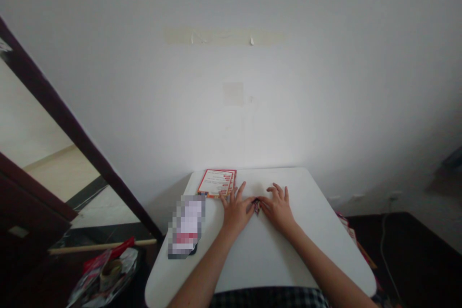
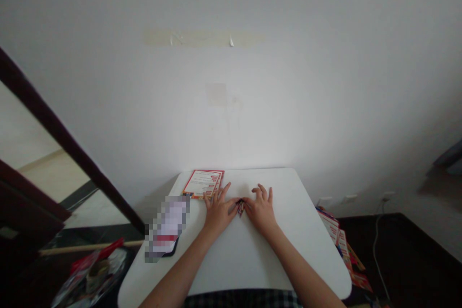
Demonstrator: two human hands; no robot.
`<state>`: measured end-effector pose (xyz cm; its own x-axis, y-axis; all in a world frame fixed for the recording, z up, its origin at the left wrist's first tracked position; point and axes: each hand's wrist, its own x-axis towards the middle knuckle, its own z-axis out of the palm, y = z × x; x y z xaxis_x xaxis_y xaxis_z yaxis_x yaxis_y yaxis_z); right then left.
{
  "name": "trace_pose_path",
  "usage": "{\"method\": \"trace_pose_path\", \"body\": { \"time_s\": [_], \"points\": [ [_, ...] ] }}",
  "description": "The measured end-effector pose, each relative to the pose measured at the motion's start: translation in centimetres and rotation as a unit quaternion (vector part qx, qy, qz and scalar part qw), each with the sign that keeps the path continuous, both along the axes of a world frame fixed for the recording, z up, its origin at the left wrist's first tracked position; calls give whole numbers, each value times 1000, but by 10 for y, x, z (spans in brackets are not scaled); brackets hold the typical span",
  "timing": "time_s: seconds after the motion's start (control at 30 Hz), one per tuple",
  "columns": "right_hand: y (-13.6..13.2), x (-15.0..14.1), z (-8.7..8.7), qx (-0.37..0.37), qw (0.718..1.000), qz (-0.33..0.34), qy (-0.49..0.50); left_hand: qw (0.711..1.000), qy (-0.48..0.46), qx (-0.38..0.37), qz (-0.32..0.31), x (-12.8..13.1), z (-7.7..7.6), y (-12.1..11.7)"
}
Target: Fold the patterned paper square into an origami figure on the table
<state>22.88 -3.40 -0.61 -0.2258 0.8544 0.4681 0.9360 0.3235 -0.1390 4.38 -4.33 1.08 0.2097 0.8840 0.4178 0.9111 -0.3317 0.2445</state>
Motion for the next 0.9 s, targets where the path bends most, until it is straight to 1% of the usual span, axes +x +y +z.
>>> {"method": "trace_pose_path", "body": {
  "time_s": [0.13,0.37,0.47,0.67,0.9],
  "points": [
    [-1,-1,2,0,1000,-6,-12,1000,-1,-4,2,1,2,-1],
    [-5,0,7,4,999,-15,32,1000,-8,-18,14,1,2,-1],
    [-4,1,5,9,999,-23,31,1000,-11,-21,13,0,0,-1],
    [-1,1,0,23,1000,-5,0,1000,-12,-14,9,1,1,-1],
    [-3,1,1,14,1000,-9,11,998,-29,-21,43,-3,2,1]
  ]
}}
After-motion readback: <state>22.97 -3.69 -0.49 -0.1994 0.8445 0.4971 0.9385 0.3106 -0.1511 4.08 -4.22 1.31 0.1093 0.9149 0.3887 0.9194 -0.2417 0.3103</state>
